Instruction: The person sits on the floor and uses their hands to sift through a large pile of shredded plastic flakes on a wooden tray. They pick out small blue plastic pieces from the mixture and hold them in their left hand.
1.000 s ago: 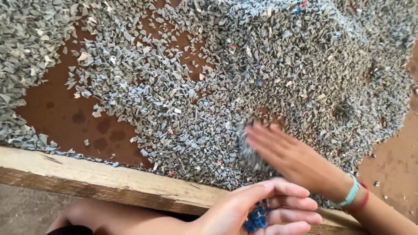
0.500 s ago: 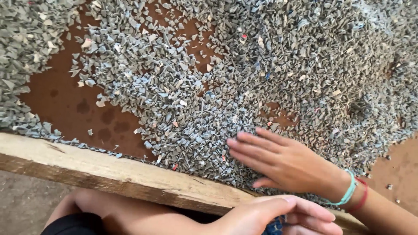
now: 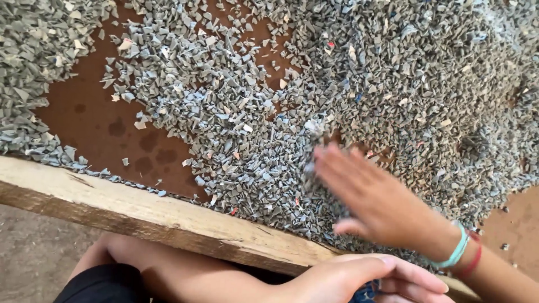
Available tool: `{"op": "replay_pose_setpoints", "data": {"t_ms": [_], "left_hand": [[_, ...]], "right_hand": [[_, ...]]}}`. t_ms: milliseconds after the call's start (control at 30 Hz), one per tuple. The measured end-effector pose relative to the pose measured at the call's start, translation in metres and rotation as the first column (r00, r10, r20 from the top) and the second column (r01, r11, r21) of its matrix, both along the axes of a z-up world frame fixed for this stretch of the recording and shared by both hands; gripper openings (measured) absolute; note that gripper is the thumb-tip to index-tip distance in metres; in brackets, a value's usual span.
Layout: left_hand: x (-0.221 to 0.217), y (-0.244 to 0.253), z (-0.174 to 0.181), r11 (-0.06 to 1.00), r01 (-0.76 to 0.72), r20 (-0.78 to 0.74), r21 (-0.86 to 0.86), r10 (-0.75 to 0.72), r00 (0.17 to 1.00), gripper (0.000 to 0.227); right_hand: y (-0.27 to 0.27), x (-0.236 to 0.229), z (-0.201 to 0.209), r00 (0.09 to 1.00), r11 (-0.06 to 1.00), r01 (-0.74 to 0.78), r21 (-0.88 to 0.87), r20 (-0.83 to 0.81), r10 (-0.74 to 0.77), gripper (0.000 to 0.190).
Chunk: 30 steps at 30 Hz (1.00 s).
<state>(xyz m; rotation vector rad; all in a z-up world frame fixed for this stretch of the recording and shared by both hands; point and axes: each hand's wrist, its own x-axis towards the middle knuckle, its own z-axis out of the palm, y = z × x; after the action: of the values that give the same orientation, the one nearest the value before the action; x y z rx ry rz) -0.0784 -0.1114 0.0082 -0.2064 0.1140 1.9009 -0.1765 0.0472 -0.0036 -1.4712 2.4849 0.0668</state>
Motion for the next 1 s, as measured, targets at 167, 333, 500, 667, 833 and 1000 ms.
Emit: {"op": "replay_pose_setpoints", "data": {"t_ms": [167,333,500,667,833,1000], "left_hand": [[0.007,0.004,-0.010,0.996,-0.054,-0.017,0.076,0.055,0.998,0.044],[0.016,0.012,-0.021,0.991,-0.079,-0.112,0.111,0.092,0.989,0.045],[0.015,0.009,-0.020,0.991,-0.089,-0.079,0.104,0.097,0.992,0.044],[0.010,0.004,-0.015,0.992,-0.086,-0.083,0.090,0.093,0.992,0.047],[0.005,0.001,-0.011,0.994,-0.078,-0.088,0.082,0.085,0.992,0.045],[0.005,0.001,-0.013,0.993,-0.087,-0.074,0.085,0.093,0.993,0.046]], "right_hand": [[0.021,-0.002,0.005,0.998,0.999,0.034,-0.038,0.055,-0.032,0.096],[0.026,-0.039,0.018,0.980,0.967,0.180,-0.183,-0.055,-0.193,0.060],[0.009,-0.047,0.013,0.987,0.921,0.099,-0.377,-0.080,-0.138,0.026],[0.026,-0.070,0.011,0.944,0.913,0.146,-0.381,-0.223,-0.244,0.020],[0.011,-0.080,0.020,0.940,0.920,0.112,-0.376,-0.261,-0.221,0.018],[0.003,-0.082,0.018,0.928,0.938,0.084,-0.335,-0.317,-0.197,0.017]]}}
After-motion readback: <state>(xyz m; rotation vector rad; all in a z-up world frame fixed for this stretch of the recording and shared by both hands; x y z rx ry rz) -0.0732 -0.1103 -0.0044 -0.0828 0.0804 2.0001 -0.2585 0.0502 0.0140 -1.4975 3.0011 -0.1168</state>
